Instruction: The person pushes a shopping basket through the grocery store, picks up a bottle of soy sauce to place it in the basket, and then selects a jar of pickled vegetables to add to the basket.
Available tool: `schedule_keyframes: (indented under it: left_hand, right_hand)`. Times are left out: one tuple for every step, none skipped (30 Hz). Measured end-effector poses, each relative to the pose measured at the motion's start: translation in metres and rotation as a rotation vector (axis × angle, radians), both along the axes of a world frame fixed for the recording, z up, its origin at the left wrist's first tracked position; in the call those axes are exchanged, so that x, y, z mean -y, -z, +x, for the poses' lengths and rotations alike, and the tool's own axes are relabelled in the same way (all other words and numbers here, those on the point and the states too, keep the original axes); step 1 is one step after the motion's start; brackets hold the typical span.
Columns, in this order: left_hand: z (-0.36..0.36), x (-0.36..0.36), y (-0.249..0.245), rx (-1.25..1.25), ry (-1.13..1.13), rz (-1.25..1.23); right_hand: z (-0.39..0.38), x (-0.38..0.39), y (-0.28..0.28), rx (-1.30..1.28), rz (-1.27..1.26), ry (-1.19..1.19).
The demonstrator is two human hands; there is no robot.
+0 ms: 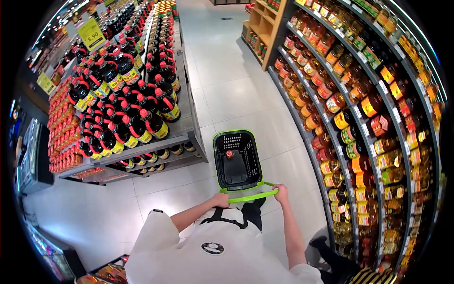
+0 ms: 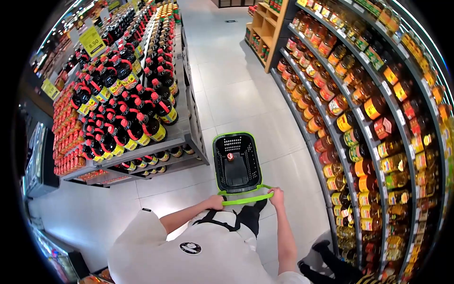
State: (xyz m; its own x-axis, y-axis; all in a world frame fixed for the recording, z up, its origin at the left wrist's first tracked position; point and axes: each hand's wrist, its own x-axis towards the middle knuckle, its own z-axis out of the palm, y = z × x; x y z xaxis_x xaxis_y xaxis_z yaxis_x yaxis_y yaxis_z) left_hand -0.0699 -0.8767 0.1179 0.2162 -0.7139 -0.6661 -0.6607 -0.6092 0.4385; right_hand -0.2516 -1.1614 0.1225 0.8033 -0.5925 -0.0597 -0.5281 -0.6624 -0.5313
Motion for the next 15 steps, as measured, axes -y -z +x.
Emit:
schedule_keyframes:
  left_hand:
    - [-0.001,0.004,0.013,-0.03,-0.09,-0.062]
    - [0.0,0.006,0.026,-0.033,-0.116,-0.056]
    - [-0.003,0.014,0.026,-0.067,-0.226,-0.099]
    - [0.0,0.024,0.023,-0.084,-0.336,-0.148]
    - [0.0,0.029,0.018,-0.072,-0.36,-0.151]
    - [-0.007,0.034,0.014,-0.045,-0.418,-0.166]
    - [-0.012,0.042,0.011,-0.015,-0.479,-0.187]
    - [-0.013,0.052,0.007,0.004,-0.503,-0.198]
    - [-0.02,0.059,0.005,0.025,-0.526,-0.218]
    - [-0.03,0.064,0.007,0.042,-0.549,-0.232]
    - [-0.036,0.07,0.01,0.061,-0.531,-0.232]
    - [-0.039,0.075,0.004,0.073,-0.548,-0.221]
    - [-0.046,0.082,-0.004,0.058,-0.578,-0.211]
    - [-0.053,0.087,-0.012,0.041,-0.606,-0.197]
    - [-0.06,0.09,-0.013,0.068,-0.632,-0.223]
  right_hand:
    - [0.008,0.013,0.0,0.059,-0.018,-0.047]
    - [0.014,0.024,-0.001,0.115,-0.034,-0.095]
    - [0.02,0.037,0.005,0.124,-0.004,-0.086]
    - [0.027,0.05,0.006,0.127,-0.008,-0.121]
    - [0.033,0.057,0.007,0.155,0.019,-0.152]
    - [0.029,0.062,0.009,0.174,0.053,-0.178]
    - [0.026,0.066,0.004,0.179,0.054,-0.2]
    - [0.027,0.073,-0.003,0.16,0.084,-0.208]
    - [0.03,0.082,-0.008,0.141,0.117,-0.216]
    - [0.025,0.093,-0.003,0.153,0.118,-0.24]
    - [0.018,0.101,0.003,0.162,0.101,-0.261]
    - [0.013,0.105,0.01,0.172,0.09,-0.279]
    - [0.009,0.109,0.009,0.177,0.108,-0.294]
    - [0.001,0.115,0.007,0.112,0.112,-0.301]
    - [-0.006,0.118,0.005,0.044,0.117,-0.307]
